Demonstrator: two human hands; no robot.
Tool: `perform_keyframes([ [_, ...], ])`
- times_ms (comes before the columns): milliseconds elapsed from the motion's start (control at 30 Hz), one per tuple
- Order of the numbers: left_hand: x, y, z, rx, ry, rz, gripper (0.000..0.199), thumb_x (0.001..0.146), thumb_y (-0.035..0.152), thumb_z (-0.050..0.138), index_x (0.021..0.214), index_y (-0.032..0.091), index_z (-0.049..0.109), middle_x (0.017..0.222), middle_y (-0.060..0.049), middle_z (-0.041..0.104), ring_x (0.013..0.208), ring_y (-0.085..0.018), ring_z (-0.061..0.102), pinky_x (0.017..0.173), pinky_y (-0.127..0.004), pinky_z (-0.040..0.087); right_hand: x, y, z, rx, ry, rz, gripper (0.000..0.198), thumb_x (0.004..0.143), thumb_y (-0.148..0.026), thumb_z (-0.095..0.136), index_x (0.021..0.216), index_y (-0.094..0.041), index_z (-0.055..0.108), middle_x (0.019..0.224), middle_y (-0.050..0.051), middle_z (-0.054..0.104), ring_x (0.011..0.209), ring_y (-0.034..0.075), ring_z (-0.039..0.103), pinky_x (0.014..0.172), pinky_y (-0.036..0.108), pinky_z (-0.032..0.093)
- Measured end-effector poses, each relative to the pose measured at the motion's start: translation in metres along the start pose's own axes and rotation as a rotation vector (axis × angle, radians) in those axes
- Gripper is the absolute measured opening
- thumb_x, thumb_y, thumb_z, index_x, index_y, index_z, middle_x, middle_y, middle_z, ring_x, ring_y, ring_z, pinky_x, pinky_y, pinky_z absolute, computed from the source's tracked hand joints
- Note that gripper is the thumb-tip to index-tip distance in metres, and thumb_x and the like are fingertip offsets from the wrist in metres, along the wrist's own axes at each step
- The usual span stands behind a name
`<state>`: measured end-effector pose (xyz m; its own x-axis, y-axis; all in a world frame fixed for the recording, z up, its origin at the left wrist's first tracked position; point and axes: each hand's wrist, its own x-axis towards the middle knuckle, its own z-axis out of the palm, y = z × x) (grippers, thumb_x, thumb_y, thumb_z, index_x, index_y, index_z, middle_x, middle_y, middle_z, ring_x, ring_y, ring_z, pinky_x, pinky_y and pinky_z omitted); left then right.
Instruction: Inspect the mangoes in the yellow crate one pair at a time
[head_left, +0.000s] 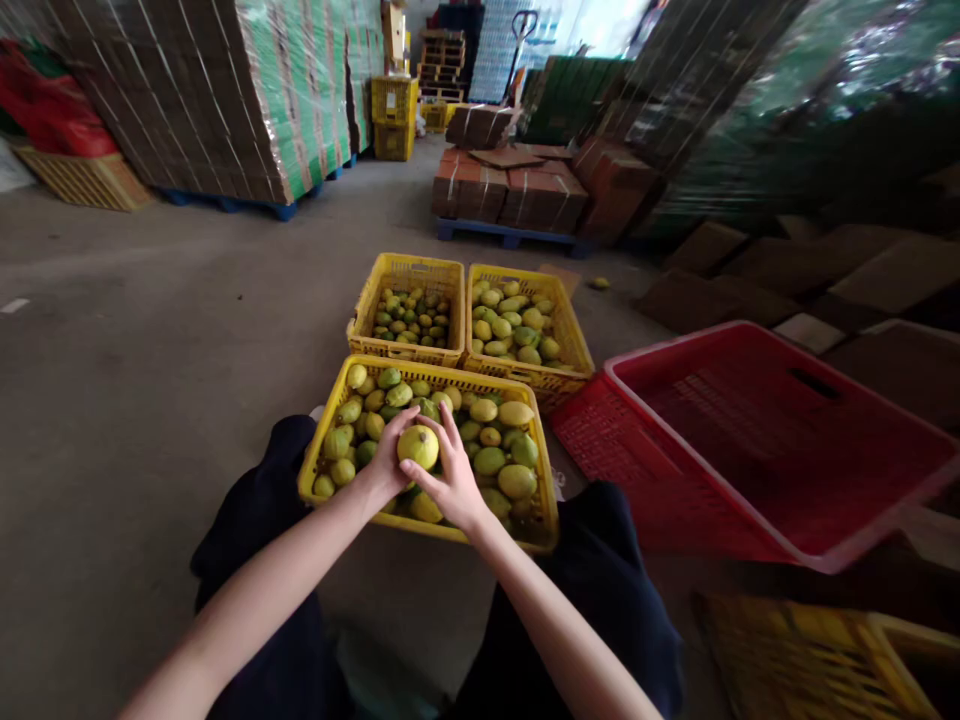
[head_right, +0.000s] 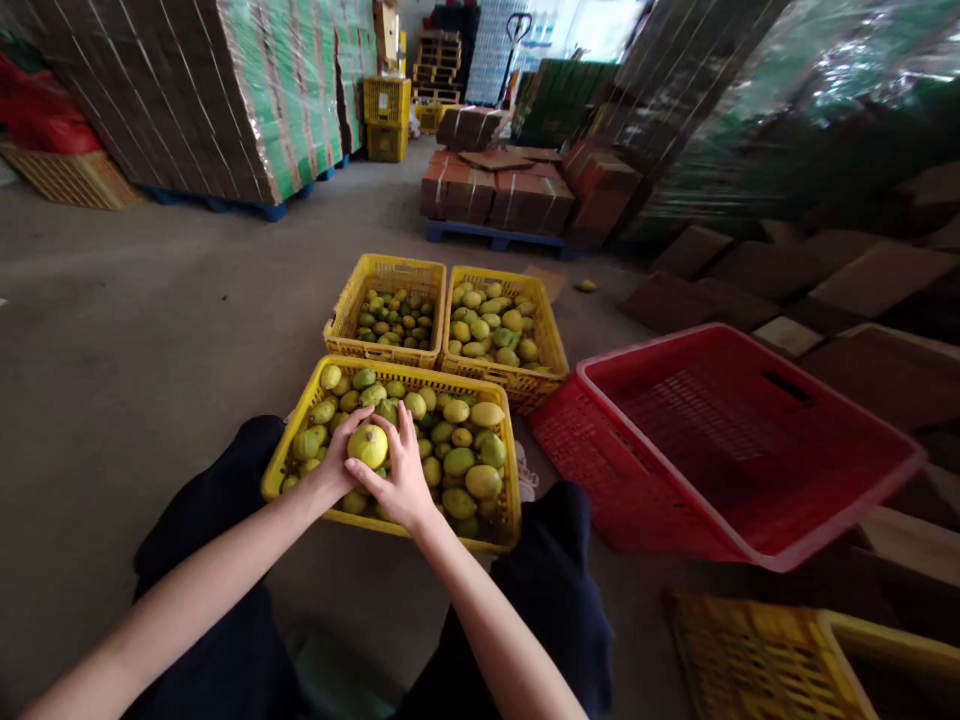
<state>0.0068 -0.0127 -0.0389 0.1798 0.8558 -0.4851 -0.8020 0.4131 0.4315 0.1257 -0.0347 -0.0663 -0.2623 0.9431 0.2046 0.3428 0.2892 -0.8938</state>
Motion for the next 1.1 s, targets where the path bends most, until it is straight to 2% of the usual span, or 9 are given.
perform_keyframes([
  [100, 0.0, 0.004, -0.002, -0.001, -0.014, -0.01, 0.019, 0.09, 0.036, 0.064, 0.092, 0.019, 0.07, 0.075, -0.002, 0.072, 0.075, -0.019, 0.072, 0.074, -0.028, 0.058, -0.006, 0.001, 0.003, -0.204, 0.074, -0.234, 0.063, 0.081, -0.062, 0.076, 0.13, -0.024, 0.067, 0.154, 0.018, 0.049, 0.15, 0.043, 0.036, 0.119, 0.065, 0.036],
  [233, 0.003, 0.017, 0.002, -0.037, -0.023, 0.016, 0.035, 0.093, 0.051, 0.057, 0.099, 0.02, 0.071, 0.086, -0.007, 0.074, 0.092, -0.025, 0.073, 0.083, -0.036, 0.059, -0.011, -0.007, 0.001, -0.307, 0.147, -0.481, 0.054, 0.084, -0.049, 0.078, 0.132, -0.027, 0.066, 0.123, 0.015, 0.069, 0.122, 0.037, 0.063, 0.103, 0.058, 0.054],
  [300, 0.006, 0.027, 0.005, -0.012, -0.006, 0.112, 0.036, 0.093, 0.052, 0.054, 0.088, 0.02, 0.07, 0.077, -0.007, 0.071, 0.083, -0.023, 0.071, 0.078, -0.036, 0.059, -0.011, -0.012, -0.005, -0.289, 0.198, -0.48, 0.057, 0.084, -0.048, 0.079, 0.134, -0.026, 0.064, 0.118, 0.014, 0.071, 0.111, 0.034, 0.068, 0.096, 0.053, 0.058],
  [433, 0.006, 0.043, 0.009, 0.164, -0.018, 0.326, 0.043, 0.092, 0.046, 0.055, 0.059, 0.019, 0.061, 0.058, -0.003, 0.06, 0.06, -0.015, 0.059, 0.063, -0.029, 0.051, -0.005, -0.017, -0.022, -0.219, 0.344, -0.306, 0.054, 0.083, -0.055, 0.076, 0.126, -0.023, 0.067, 0.109, 0.011, 0.073, 0.097, 0.029, 0.072, 0.085, 0.044, 0.062],
  [600, -0.004, 0.032, 0.009, 0.475, -0.086, 0.647, 0.037, 0.083, 0.045, 0.063, 0.055, 0.02, 0.062, 0.067, -0.003, 0.066, 0.075, -0.017, 0.063, 0.076, -0.028, 0.05, 0.004, -0.01, -0.029, -0.226, 0.367, -0.233, 0.055, 0.078, -0.061, 0.079, 0.115, -0.021, 0.071, 0.1, 0.009, 0.073, 0.091, 0.028, 0.072, 0.081, 0.041, 0.063],
  [667, -0.006, 0.025, 0.008, 0.557, -0.099, 0.685, 0.034, 0.081, 0.047, 0.064, 0.06, 0.021, 0.066, 0.069, -0.003, 0.067, 0.075, -0.017, 0.063, 0.077, -0.029, 0.05, 0.005, -0.008, -0.027, -0.222, 0.344, -0.237, 0.055, 0.078, -0.061, 0.079, 0.115, -0.022, 0.071, 0.1, 0.009, 0.073, 0.09, 0.027, 0.072, 0.081, 0.041, 0.062],
  [800, -0.002, 0.023, 0.008, 0.525, -0.063, 0.624, 0.038, 0.082, 0.052, 0.063, 0.06, 0.021, 0.062, 0.068, -0.003, 0.066, 0.076, -0.018, 0.065, 0.075, -0.029, 0.051, 0.005, -0.008, -0.024, -0.193, 0.347, -0.21, 0.054, 0.078, -0.061, 0.08, 0.116, -0.024, 0.07, 0.104, 0.008, 0.072, 0.092, 0.027, 0.071, 0.083, 0.041, 0.062],
  [933, 0.005, 0.027, 0.004, 0.309, 0.049, 0.333, 0.049, 0.086, 0.063, 0.058, 0.06, 0.022, 0.056, 0.063, -0.005, 0.063, 0.084, -0.024, 0.069, 0.076, -0.032, 0.056, 0.006, -0.006, -0.022, -0.063, 0.348, -0.163, 0.057, 0.071, -0.057, 0.086, 0.114, -0.024, 0.066, 0.104, 0.008, 0.072, 0.096, 0.028, 0.07, 0.087, 0.043, 0.06],
  [1100, 0.005, 0.022, 0.007, 0.052, 0.142, 0.102, 0.041, 0.092, 0.061, 0.055, 0.079, 0.023, 0.064, 0.073, -0.006, 0.069, 0.093, -0.027, 0.072, 0.08, -0.036, 0.061, 0.012, -0.005, -0.016, 0.28, 0.316, 0.112, 0.055, 0.065, -0.051, 0.089, 0.105, -0.024, 0.063, 0.095, 0.004, 0.073, 0.089, 0.024, 0.069, 0.08, 0.039, 0.059],
])
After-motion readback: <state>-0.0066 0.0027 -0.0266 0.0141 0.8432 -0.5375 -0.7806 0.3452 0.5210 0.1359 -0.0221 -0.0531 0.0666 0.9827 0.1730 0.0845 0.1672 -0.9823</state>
